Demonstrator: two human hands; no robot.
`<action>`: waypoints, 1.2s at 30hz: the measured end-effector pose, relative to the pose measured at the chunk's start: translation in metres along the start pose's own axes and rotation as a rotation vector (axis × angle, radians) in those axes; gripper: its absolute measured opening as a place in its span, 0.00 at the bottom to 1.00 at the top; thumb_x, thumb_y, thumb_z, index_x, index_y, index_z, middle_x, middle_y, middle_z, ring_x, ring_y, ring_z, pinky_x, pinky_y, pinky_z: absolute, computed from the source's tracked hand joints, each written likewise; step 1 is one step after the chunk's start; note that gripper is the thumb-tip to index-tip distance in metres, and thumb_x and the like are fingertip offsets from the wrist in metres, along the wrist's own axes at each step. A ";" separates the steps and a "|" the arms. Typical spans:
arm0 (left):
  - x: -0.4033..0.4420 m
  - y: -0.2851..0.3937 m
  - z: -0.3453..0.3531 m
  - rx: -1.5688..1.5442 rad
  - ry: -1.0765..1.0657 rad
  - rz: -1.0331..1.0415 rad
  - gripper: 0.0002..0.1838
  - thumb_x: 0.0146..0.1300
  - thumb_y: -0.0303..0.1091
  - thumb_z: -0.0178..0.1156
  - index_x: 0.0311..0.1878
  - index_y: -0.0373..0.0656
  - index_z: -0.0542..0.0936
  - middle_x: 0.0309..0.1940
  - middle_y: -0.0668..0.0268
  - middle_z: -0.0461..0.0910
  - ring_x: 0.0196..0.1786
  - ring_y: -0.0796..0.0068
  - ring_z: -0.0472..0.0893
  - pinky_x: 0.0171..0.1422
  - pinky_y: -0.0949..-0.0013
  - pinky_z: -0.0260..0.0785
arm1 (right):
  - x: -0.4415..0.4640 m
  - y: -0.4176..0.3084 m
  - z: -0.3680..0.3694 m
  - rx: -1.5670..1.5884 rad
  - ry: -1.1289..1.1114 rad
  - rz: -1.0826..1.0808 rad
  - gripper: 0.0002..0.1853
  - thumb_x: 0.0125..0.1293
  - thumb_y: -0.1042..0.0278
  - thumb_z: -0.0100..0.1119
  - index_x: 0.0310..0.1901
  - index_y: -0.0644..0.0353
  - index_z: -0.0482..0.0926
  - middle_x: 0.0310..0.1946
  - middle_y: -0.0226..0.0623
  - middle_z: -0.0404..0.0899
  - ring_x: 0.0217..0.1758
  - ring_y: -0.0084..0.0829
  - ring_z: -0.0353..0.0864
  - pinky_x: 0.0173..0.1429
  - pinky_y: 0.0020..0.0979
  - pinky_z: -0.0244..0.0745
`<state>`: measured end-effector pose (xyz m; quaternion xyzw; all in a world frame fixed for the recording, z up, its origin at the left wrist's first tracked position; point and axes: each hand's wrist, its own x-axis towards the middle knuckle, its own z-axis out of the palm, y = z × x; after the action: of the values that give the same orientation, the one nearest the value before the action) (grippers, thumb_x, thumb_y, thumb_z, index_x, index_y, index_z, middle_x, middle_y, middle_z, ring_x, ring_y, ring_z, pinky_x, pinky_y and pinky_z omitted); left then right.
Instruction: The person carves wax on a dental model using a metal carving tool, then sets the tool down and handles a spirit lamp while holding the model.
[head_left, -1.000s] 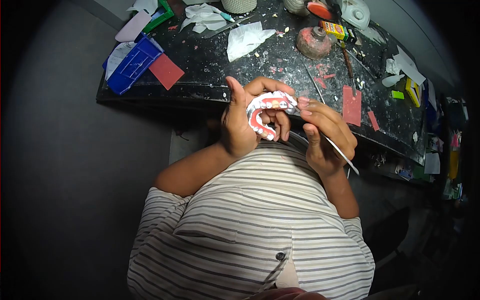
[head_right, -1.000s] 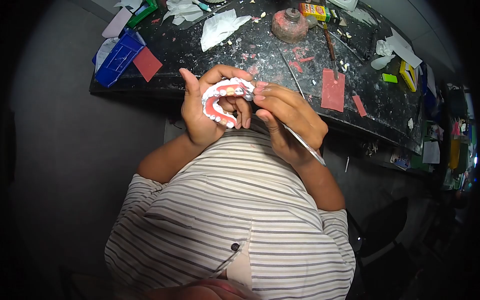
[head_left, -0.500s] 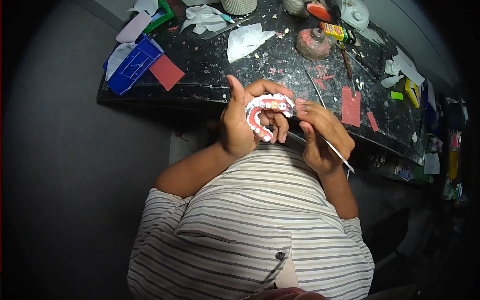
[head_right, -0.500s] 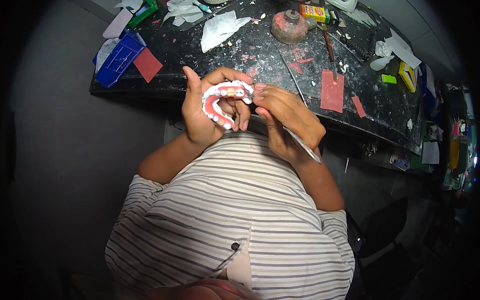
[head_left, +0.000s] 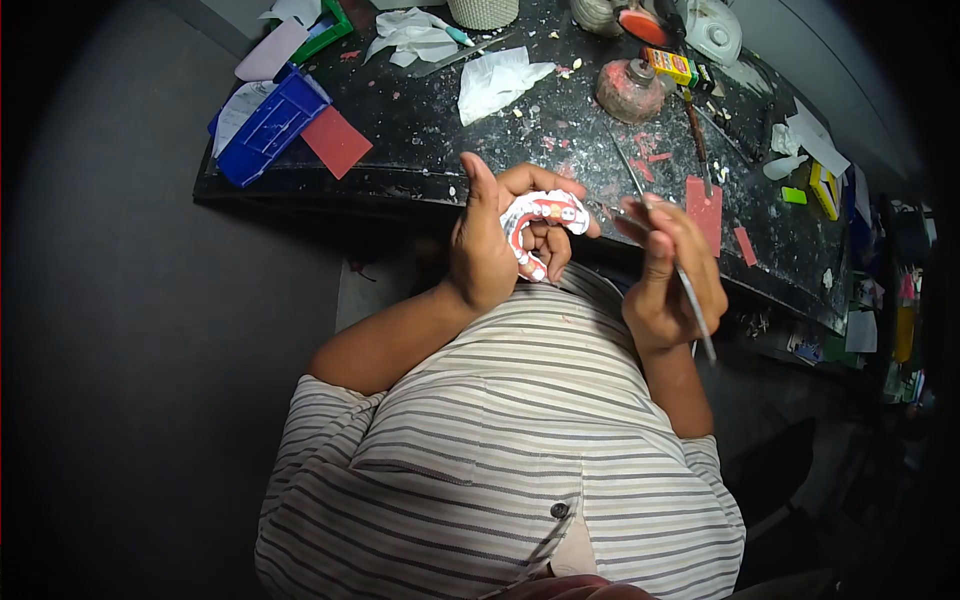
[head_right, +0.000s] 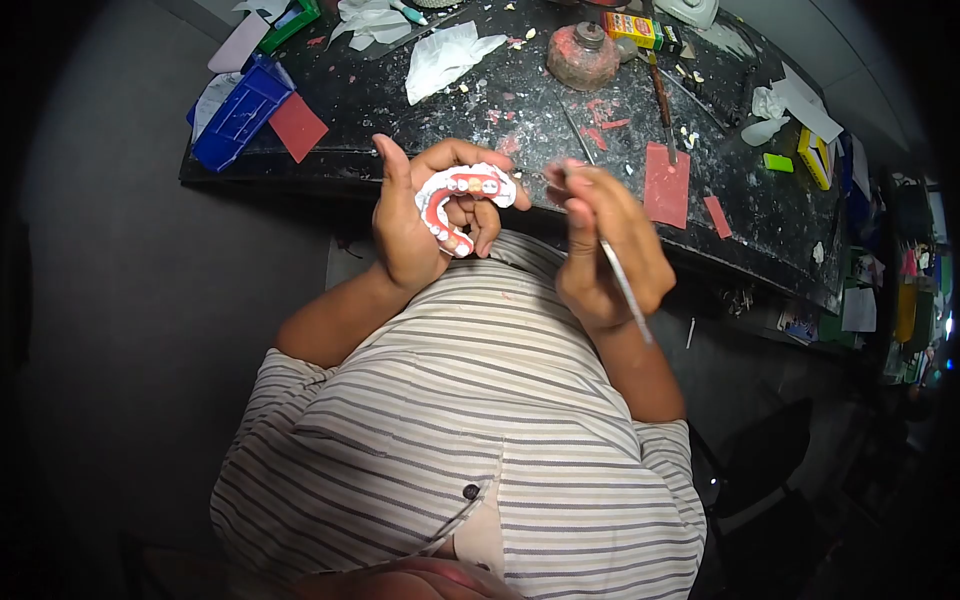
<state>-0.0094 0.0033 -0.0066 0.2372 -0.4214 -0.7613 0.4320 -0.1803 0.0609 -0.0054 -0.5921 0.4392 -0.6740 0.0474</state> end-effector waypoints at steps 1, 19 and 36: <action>-0.001 0.000 0.001 0.000 0.001 0.001 0.58 0.71 0.81 0.19 0.55 0.26 0.76 0.40 0.39 0.85 0.18 0.67 0.77 0.23 0.71 0.71 | 0.003 0.000 -0.003 0.068 0.033 0.061 0.10 0.78 0.79 0.55 0.48 0.79 0.82 0.47 0.59 0.86 0.47 0.47 0.91 0.50 0.41 0.92; -0.003 0.002 -0.001 0.141 -0.064 0.078 0.61 0.67 0.84 0.19 0.58 0.27 0.74 0.28 0.53 0.80 0.24 0.68 0.81 0.29 0.70 0.75 | 0.009 0.002 -0.001 0.030 -0.287 -0.144 0.07 0.69 0.75 0.70 0.43 0.70 0.86 0.41 0.49 0.89 0.47 0.44 0.92 0.55 0.39 0.87; -0.004 0.000 0.003 0.256 -0.046 0.126 0.58 0.69 0.83 0.20 0.58 0.29 0.74 0.31 0.53 0.80 0.25 0.70 0.80 0.31 0.72 0.73 | 0.004 0.001 0.002 -0.161 -0.224 -0.209 0.06 0.73 0.78 0.64 0.45 0.72 0.86 0.44 0.52 0.89 0.48 0.43 0.92 0.52 0.36 0.88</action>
<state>-0.0096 0.0086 -0.0052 0.2459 -0.5390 -0.6779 0.4352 -0.1805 0.0573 -0.0035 -0.7078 0.4196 -0.5679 -0.0219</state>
